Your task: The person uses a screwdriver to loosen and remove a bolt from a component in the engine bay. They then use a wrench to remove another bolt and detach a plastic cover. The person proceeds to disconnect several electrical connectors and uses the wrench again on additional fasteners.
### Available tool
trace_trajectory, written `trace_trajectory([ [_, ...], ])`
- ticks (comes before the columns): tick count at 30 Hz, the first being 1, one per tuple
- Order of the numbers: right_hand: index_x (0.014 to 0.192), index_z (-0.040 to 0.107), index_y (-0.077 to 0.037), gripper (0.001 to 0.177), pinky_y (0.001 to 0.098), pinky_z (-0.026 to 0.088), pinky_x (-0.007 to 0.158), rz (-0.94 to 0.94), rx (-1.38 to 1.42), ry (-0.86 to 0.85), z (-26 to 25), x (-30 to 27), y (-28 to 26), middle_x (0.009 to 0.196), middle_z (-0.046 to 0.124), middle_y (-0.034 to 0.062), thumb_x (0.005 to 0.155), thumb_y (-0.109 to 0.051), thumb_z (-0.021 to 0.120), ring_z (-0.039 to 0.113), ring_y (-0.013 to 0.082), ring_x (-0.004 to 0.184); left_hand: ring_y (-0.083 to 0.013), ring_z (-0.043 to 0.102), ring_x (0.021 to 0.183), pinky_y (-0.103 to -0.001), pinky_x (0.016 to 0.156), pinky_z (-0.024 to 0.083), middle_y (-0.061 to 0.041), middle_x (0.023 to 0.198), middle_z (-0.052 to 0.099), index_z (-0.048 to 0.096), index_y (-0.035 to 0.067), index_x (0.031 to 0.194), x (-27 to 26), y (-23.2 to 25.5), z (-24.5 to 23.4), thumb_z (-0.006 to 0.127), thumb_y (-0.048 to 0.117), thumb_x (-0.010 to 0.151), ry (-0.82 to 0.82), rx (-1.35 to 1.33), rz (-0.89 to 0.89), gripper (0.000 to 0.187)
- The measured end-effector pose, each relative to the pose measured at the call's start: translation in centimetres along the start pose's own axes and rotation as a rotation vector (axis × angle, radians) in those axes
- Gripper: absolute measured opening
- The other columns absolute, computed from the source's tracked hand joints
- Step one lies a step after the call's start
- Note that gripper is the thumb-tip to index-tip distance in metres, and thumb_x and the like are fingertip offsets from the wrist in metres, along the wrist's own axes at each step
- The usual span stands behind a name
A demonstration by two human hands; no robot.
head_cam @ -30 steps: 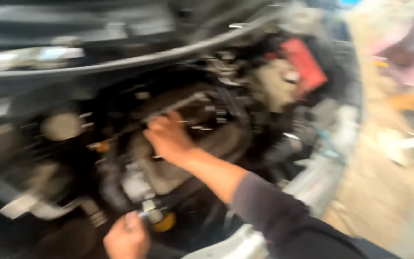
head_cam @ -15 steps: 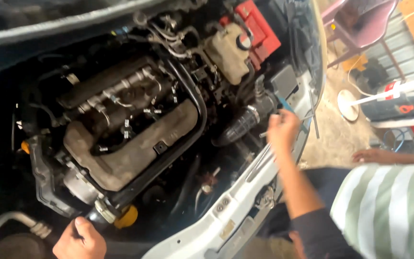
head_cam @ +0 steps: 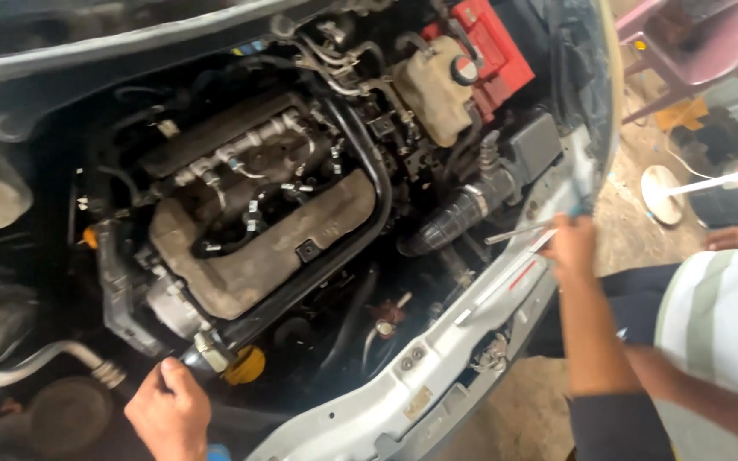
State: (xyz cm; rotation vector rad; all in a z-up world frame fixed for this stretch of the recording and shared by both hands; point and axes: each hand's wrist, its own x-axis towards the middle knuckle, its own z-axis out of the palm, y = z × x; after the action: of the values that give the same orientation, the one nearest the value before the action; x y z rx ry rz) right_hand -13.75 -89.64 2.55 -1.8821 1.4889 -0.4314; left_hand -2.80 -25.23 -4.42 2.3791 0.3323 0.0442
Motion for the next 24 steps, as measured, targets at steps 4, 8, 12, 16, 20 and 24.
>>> trace_trajectory([
  [4,0.109,0.056,-0.005,0.019,0.0391,0.062,0.064,-0.225,0.507,-0.193,-4.0,-9.2,-10.6,0.087,0.065,0.0088,0.108,-0.023,0.063,0.069,0.0225,0.07,-0.0455,0.062,0.069,-0.05,0.068,0.05,-0.027,0.073,0.062,0.071,-0.001,0.094,0.2,2.8,-1.0,0.053,0.032,0.101,-0.056,-0.09,-0.111,0.038],
  [8,0.111,0.058,-0.007,0.027,0.0392,0.056,0.075,-0.296,0.935,-0.447,-2.3,-17.5,-22.0,0.09,0.063,0.0069,0.111,-0.031,0.07,0.058,0.0197,0.075,-0.0474,0.063,0.071,-0.05,0.07,0.051,-0.028,0.075,0.065,0.073,0.0,0.091,0.5,3.4,-2.0,0.056,0.033,0.097,-0.076,-0.117,-0.147,0.037],
  [12,0.1,0.062,-0.007,0.058,0.0272,0.033,0.057,-0.334,1.104,-0.563,4.2,-18.6,-27.5,0.067,0.044,-0.0005,0.108,-0.064,0.057,0.038,0.0127,0.056,-0.049,0.065,0.079,-0.052,0.071,0.052,-0.027,0.08,0.068,0.075,0.003,0.093,0.8,3.3,-1.7,0.057,0.033,0.095,-0.008,-0.128,-0.119,0.036],
  [16,0.066,0.048,-0.007,0.072,0.03,0.019,0.048,-0.35,1.334,-0.881,11.8,-26.3,-33.6,0.054,0.035,0.0037,0.105,-0.068,0.039,0.029,0.0167,0.049,-0.0487,0.066,0.082,-0.053,0.071,0.053,-0.025,0.08,0.069,0.073,0.004,0.089,0.9,3.3,-2.2,0.058,0.036,0.092,-0.076,-0.104,-0.184,0.036],
  [20,0.067,0.048,-0.005,0.07,0.0312,0.021,0.047,-0.459,1.303,-1.045,20.1,-30.3,-34.3,0.05,0.032,0.0028,0.108,-0.061,0.035,0.029,0.0157,0.046,-0.0478,0.066,0.081,-0.053,0.07,0.054,-0.023,0.08,0.07,0.071,0.004,0.084,1.0,3.1,-2.1,0.058,0.037,0.091,-0.103,-0.12,-0.177,0.036],
  [24,0.068,0.044,-0.006,0.067,0.0349,0.022,0.052,-0.453,1.266,-1.05,23.5,-32.2,-33.8,0.055,0.03,0.0029,0.108,-0.059,0.037,0.028,0.0172,0.05,-0.0467,0.066,0.082,-0.053,0.07,0.053,-0.021,0.081,0.07,0.071,0.005,0.083,1.2,2.9,-2.0,0.059,0.037,0.09,-0.112,-0.103,-0.179,0.035],
])
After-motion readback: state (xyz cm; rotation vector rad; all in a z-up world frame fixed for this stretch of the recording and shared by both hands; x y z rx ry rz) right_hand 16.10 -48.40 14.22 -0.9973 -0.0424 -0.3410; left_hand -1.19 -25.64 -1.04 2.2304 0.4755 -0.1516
